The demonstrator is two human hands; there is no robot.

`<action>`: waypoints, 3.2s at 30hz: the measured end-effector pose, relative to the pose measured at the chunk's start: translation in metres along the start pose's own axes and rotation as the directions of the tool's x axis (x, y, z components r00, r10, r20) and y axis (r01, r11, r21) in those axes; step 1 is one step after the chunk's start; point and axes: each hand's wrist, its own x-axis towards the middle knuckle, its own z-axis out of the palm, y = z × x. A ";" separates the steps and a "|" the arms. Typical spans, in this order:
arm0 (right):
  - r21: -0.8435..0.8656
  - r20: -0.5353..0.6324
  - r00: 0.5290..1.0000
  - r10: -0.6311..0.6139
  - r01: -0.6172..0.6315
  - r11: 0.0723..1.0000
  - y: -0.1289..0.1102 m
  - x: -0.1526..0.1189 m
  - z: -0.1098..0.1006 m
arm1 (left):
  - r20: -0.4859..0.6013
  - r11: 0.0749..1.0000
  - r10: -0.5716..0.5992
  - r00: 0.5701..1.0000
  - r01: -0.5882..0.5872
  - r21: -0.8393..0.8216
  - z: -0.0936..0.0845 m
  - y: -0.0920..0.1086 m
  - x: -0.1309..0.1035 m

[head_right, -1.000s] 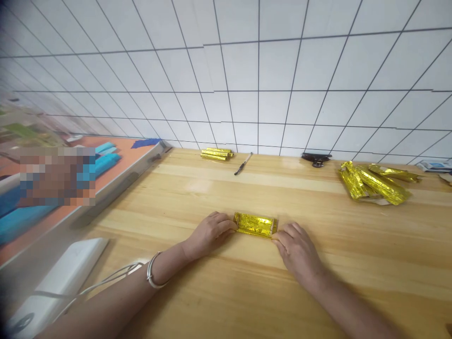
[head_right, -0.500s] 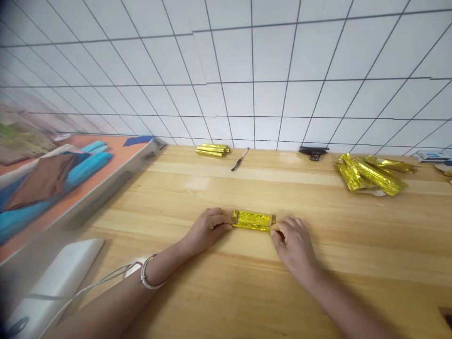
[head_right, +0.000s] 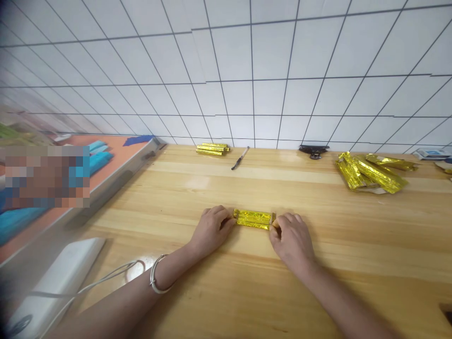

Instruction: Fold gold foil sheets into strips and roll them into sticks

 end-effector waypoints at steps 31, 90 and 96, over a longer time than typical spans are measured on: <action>0.114 -0.007 1.000 -0.008 0.009 0.993 0.018 -0.001 0.000 | 0.010 0.999 -0.036 0.999 0.036 -0.008 0.003 -0.005 -0.002; -0.278 0.207 0.925 -0.320 0.369 0.887 -0.016 -0.041 -0.016 | 0.164 0.919 0.321 0.933 -0.349 0.185 -0.015 0.011 -0.025; -0.238 0.267 0.897 -0.352 0.415 0.878 -0.068 -0.066 -0.012 | 0.059 0.959 0.218 0.974 -0.225 0.173 -0.010 0.019 -0.016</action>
